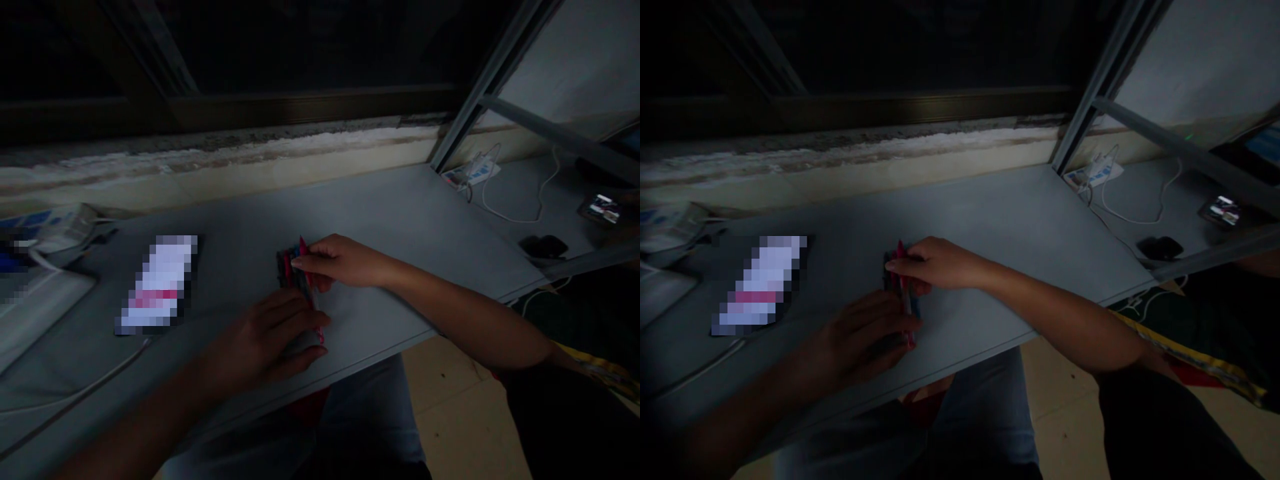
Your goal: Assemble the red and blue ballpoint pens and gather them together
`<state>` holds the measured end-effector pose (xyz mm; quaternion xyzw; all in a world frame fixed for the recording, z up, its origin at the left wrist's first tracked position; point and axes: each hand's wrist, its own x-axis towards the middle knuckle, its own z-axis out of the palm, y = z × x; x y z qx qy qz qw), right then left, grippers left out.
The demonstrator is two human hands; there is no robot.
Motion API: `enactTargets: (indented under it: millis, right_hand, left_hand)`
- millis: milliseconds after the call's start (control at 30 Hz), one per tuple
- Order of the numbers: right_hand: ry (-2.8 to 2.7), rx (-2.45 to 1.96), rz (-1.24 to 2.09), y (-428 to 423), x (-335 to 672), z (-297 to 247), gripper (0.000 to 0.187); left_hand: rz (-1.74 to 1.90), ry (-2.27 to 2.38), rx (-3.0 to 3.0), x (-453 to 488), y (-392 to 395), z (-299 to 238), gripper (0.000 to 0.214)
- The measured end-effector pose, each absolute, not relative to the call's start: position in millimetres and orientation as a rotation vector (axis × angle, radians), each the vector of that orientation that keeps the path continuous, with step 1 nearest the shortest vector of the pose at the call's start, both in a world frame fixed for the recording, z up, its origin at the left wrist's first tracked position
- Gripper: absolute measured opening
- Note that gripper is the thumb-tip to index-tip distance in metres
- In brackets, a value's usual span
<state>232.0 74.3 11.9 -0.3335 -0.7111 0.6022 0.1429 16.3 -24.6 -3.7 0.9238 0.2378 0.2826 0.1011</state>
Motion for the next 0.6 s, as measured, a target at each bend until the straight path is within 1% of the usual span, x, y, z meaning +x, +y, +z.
enactTargets:
  millis: [167,467,533,600]
  right_hand:
    - [-1.989,-0.965,1.73,76,234,15,0.042]
    - [-2.119,-0.98,1.652,77,236,20,0.048]
    - [-2.141,-1.018,1.6,80,240,23,0.05]
    - [-2.192,-1.074,1.494,85,244,25,0.05]
  left_hand:
    - [0.861,0.701,2.712,13,-23,-6,0.01]
    - [0.831,0.721,2.697,13,-23,-8,0.011]
    - [0.826,0.738,2.686,11,-23,-9,0.016]
    - [0.808,0.831,2.667,9,-22,-9,0.028]
